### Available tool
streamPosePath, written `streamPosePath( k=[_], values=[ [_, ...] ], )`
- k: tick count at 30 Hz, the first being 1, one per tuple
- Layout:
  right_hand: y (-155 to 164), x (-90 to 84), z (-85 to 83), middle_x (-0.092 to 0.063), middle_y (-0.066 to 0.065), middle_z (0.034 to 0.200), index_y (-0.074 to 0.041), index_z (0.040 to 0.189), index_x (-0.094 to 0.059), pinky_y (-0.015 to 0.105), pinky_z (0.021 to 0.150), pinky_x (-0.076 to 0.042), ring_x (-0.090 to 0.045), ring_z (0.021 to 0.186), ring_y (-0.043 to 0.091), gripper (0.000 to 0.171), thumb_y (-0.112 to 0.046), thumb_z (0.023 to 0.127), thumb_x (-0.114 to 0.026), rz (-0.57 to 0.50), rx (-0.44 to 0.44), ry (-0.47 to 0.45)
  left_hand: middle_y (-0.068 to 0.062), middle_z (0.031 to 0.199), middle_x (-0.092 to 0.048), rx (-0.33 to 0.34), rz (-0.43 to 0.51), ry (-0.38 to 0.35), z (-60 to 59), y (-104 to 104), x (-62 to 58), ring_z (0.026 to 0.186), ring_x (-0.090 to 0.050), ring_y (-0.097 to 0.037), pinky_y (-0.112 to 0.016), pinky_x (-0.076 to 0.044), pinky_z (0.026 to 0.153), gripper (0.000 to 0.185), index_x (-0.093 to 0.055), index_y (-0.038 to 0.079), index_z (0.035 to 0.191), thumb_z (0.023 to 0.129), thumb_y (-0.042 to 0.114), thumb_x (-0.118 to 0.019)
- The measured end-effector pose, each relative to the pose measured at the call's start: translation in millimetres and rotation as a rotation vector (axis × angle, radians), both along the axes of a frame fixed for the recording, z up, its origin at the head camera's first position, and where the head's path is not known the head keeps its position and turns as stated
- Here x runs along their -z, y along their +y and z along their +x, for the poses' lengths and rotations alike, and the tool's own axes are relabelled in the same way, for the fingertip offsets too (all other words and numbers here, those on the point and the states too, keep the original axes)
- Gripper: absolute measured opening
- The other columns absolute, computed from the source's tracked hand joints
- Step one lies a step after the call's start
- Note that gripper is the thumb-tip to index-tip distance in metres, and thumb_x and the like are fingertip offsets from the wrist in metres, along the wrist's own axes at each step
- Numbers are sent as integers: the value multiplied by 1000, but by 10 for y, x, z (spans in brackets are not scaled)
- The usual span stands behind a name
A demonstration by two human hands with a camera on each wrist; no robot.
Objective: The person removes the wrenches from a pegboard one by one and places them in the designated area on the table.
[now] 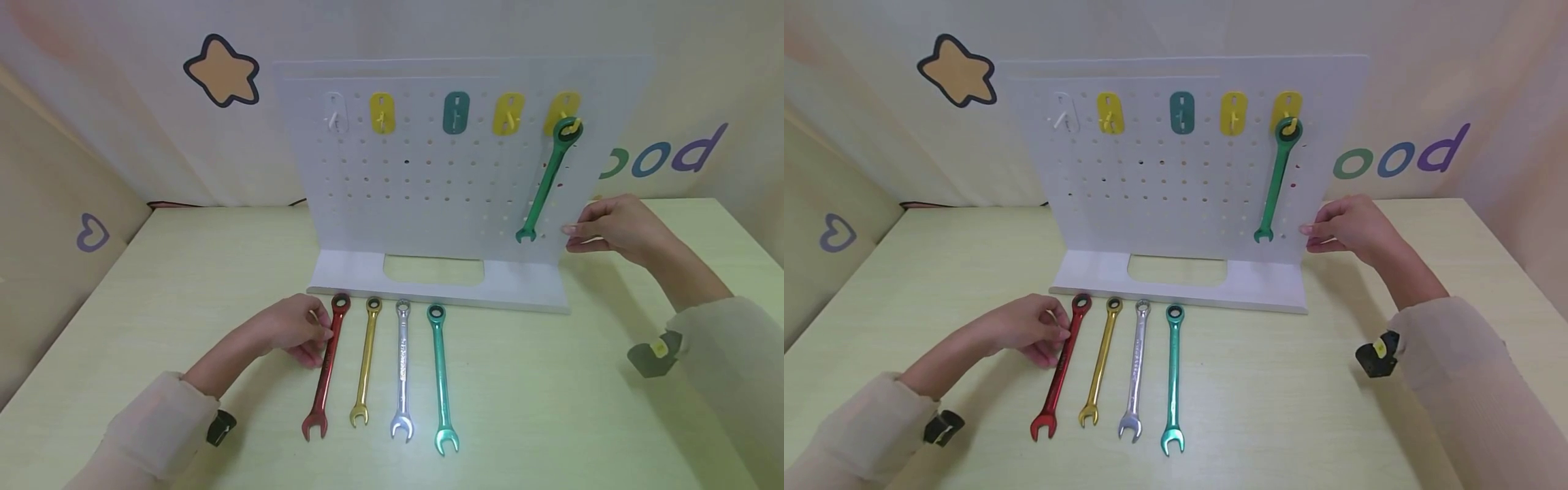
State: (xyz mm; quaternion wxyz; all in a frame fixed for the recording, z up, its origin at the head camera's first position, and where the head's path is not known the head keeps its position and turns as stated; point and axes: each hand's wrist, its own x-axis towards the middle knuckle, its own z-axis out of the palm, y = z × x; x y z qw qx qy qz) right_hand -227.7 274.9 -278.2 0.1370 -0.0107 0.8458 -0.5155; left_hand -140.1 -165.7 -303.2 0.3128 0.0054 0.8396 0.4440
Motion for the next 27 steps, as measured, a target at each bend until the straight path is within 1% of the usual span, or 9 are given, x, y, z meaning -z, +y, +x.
streamPosePath(
  k=[6, 10, 15, 22, 27],
  values=[
    [6, 0, 6, -47, 11, 95, 7, 89, -63, 36, 77, -53, -66, 78, 18, 15, -8, 87, -61, 8, 0, 7, -15, 74, -57, 5, -22, 12, -30, 8, -17, 58, -62, -21, -35, -56, 57, 15, -46, -6, 98, 88, -1, -55],
    [5, -9, 14, -48, 11, 96, 7, 90, -63, 36, 77, -53, -66, 78, 18, 16, -9, 87, -62, 15, 2, 7, -14, 76, -58, 12, -35, 34, -60, 14, -43, 60, -62, -21, -35, -56, 58, 14, -47, -5, 99, 88, 0, -54],
    [-7, -22, 19, -47, 11, 96, 6, 89, -63, 35, 77, -53, -66, 78, 18, 16, -9, 87, -62, 18, 8, 9, -14, 79, -59, 28, -37, 95, -91, 28, -112, 65, -61, -21, -34, -56, 63, 16, -49, -5, 103, 89, 1, -55],
    [-22, -32, 18, -47, 9, 95, 4, 87, -64, 34, 76, -53, -66, 76, 17, 13, -8, 87, -61, 3, 13, -8, -17, 86, -61, 54, 12, 177, -152, 80, -225, 75, -62, -24, -35, -55, 70, 22, -50, -6, 107, 88, 3, -57],
    [-24, -27, 17, -48, 8, 93, 3, 84, -64, 34, 75, -53, -66, 75, 17, 10, -7, 87, -61, -12, 20, -15, -18, 92, -60, 45, 17, 220, -193, 155, -273, 82, -62, -28, -35, -54, 74, 27, -50, -5, 113, 89, 4, -57]
  ],
)
